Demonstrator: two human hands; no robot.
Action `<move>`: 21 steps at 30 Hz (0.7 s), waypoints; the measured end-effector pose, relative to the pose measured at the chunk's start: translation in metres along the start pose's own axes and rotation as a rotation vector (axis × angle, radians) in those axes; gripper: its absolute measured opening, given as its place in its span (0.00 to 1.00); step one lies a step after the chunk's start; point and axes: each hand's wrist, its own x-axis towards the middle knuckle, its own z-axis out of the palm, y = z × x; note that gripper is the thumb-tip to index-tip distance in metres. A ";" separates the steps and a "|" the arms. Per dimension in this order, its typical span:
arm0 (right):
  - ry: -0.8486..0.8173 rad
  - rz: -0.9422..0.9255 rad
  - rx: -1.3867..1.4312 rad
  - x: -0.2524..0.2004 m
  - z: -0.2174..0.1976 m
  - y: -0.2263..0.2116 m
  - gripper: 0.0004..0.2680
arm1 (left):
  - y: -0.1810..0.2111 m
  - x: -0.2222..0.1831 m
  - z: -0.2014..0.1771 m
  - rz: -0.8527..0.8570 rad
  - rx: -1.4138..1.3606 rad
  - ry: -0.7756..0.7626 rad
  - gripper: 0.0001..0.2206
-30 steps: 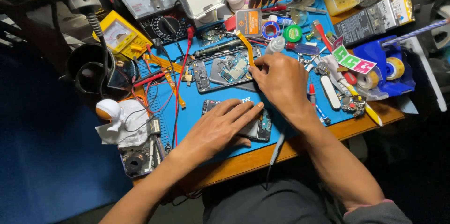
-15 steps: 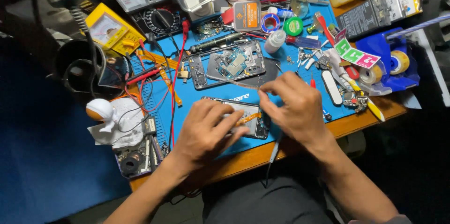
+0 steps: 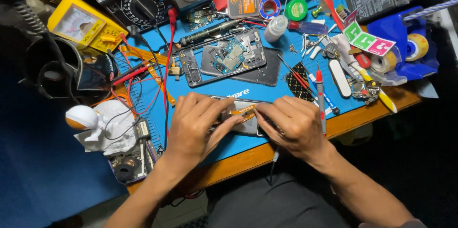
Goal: Testing a small electronic circuit board using multimeter probes and then handling a mobile phone chassis for repair.
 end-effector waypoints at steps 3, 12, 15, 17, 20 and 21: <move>-0.032 0.008 0.047 0.004 -0.005 -0.002 0.01 | -0.005 -0.005 0.005 -0.068 -0.140 -0.022 0.08; -0.012 0.145 0.100 -0.008 -0.019 0.004 0.01 | -0.012 -0.005 -0.006 -0.056 -0.185 -0.087 0.09; -0.005 0.169 0.123 -0.011 -0.021 0.005 0.01 | -0.012 -0.004 -0.007 -0.070 -0.206 -0.100 0.09; -0.005 0.164 0.127 -0.015 -0.020 0.008 0.02 | -0.014 -0.005 -0.006 -0.069 -0.212 -0.107 0.10; -0.007 0.145 0.124 -0.017 -0.018 0.009 0.03 | -0.013 -0.006 -0.005 -0.056 -0.192 -0.097 0.09; -0.008 0.133 0.114 -0.017 -0.018 0.009 0.03 | -0.013 -0.007 -0.004 -0.043 -0.167 -0.082 0.09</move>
